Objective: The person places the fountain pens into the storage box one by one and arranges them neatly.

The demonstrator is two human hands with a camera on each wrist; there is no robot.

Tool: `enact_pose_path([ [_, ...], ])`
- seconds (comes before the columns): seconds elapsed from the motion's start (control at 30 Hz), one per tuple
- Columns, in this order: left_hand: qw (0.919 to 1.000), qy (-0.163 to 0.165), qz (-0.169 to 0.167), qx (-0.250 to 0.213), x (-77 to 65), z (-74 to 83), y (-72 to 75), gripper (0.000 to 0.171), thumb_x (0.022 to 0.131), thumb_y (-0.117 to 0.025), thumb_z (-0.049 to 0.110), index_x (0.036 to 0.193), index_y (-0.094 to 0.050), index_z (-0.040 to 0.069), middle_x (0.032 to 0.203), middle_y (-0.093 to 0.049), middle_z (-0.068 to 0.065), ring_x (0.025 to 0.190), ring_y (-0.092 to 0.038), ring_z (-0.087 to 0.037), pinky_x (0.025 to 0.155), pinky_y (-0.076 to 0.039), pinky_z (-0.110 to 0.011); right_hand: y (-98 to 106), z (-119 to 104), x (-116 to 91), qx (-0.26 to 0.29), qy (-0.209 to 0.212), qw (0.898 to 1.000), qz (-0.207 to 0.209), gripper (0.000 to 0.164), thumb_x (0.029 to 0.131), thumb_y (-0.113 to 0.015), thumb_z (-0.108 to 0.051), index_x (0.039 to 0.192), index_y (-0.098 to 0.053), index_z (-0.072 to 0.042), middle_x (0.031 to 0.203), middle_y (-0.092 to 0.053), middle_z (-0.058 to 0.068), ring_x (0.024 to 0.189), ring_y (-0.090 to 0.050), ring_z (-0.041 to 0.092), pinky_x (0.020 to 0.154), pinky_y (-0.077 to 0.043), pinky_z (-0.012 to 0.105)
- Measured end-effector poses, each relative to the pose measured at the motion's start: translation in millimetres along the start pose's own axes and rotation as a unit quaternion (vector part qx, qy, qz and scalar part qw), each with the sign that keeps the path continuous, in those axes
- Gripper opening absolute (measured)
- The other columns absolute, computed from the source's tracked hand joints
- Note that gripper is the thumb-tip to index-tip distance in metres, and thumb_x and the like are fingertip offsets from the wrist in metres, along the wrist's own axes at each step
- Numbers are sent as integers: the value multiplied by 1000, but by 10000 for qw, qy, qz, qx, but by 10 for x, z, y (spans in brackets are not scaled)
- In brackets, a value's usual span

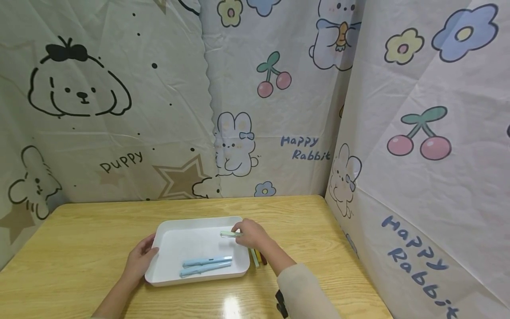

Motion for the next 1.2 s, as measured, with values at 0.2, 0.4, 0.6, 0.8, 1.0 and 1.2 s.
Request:
enact_pose_path([
  [0.2,10000,-26,-1,14,0,8,-1,51,95,-42,10,144,-31,5,145,-36,-22,131,-39,-35,107,-36,-49,-41,-36,24,-38,86,9999,-50,27,82,-65,-13,109,-69,-11,87,-59,0,73,-48,11,62,-42,23],
  [0.4,10000,-44,27,45,-23,29,2,49,95,-43,9,143,-32,4,144,-37,-23,130,-40,-34,105,-38,-46,-80,-78,45,-156,128,9998,-63,25,83,-65,-14,108,-69,-12,88,-59,-1,76,-48,10,65,-42,23],
  [0.6,10000,-32,50,26,-35,45,3,48,95,-43,8,142,-33,2,144,-38,-23,130,-41,-34,105,-38,-46,-120,-87,38,-84,53,9999,-105,25,84,-66,-16,109,-69,-13,90,-58,0,78,-49,11,66,-43,24],
  [0.8,9999,-71,50,70,-26,56,9,48,95,-43,8,142,-34,2,144,-38,-24,130,-42,-34,104,-39,-43,-138,-107,53,-118,89,9998,-117,26,84,-66,-16,109,-69,-13,90,-57,0,78,-48,11,65,-42,23],
  [1.0,10000,-47,21,84,-37,57,7,48,96,-43,9,143,-33,3,144,-37,-24,130,-41,-35,105,-38,-46,-135,-155,64,-239,165,9995,-134,26,83,-66,-17,108,-70,-14,88,-57,-1,76,-47,10,64,-41,22],
  [1.2,10000,-31,4,78,-47,63,4,49,96,-43,8,143,-32,2,144,-37,-24,129,-41,-35,106,-37,-48,-146,-176,72,-195,137,9996,-157,26,83,-66,-16,108,-70,-15,89,-58,-1,77,-48,10,65,-42,21],
])
Point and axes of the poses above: each hand's wrist, its own x-axis towards the middle knuckle, its own y-axis out of the back of the hand, z = x × y, the point moved 9 cm from there along x, towards the middle knuckle
